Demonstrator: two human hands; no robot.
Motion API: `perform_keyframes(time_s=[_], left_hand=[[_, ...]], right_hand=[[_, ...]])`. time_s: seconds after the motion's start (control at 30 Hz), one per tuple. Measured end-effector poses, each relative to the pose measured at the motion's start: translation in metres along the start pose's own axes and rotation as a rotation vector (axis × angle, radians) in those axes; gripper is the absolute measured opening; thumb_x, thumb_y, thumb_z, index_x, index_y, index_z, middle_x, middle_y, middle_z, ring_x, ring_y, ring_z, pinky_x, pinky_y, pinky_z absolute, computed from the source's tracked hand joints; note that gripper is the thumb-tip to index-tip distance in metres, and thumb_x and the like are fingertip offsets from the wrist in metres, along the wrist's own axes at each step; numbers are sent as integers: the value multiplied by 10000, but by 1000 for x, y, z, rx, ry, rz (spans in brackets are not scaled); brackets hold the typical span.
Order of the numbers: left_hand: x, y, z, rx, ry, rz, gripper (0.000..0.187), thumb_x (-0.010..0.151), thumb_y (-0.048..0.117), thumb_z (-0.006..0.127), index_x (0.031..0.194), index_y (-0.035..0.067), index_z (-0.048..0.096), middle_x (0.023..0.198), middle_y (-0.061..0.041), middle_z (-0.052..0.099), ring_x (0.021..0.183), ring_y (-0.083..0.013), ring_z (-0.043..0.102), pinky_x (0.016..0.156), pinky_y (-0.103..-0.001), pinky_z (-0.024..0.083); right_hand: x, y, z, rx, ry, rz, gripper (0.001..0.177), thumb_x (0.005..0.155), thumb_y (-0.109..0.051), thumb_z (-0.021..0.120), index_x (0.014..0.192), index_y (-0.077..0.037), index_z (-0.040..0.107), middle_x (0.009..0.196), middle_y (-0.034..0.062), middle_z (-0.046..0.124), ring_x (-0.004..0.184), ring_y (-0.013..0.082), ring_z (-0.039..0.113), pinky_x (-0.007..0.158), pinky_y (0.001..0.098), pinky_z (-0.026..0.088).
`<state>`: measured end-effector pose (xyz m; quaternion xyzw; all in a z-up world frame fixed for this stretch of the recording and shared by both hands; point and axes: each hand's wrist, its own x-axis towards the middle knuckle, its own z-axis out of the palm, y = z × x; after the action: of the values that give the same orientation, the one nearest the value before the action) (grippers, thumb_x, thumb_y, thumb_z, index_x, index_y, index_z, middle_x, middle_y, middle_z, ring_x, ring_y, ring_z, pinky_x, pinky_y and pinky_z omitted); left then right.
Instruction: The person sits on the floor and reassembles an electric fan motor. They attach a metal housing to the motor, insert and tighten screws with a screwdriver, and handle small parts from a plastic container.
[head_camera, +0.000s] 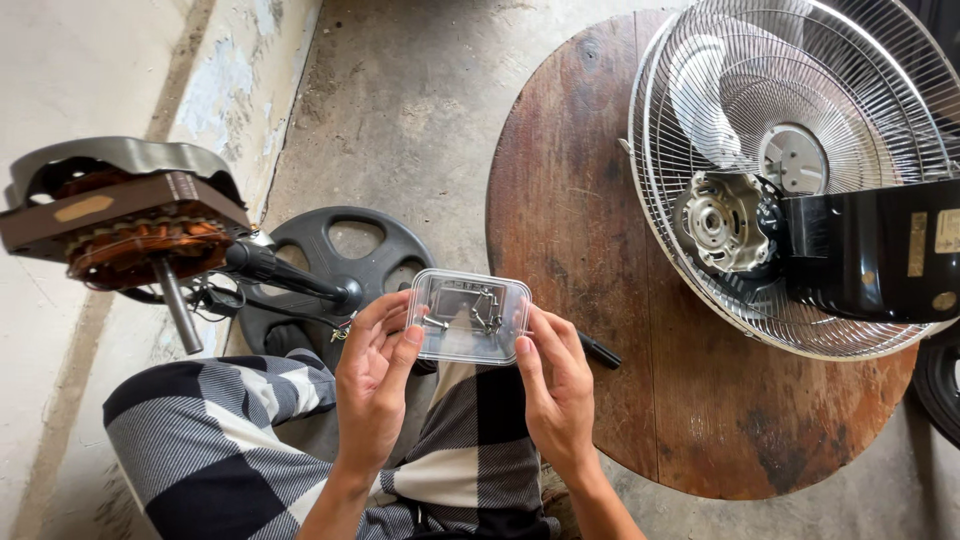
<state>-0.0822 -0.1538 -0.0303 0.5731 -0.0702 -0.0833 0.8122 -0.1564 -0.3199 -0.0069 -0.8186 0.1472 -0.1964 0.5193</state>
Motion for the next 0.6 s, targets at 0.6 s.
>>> perform_keyframes(time_s=[0.6], left_hand=[[-31,-4,-36,9,97,-66,348,1001,54,589,1329,-58,619,1264,-131,632,1177,-193,643,1037,-337,536]], right_hand=[[-29,17,39,349,-192,152,434,1056,-96,461,1459,62,496,1576,177,454,1437,256,485,1152,374,456]])
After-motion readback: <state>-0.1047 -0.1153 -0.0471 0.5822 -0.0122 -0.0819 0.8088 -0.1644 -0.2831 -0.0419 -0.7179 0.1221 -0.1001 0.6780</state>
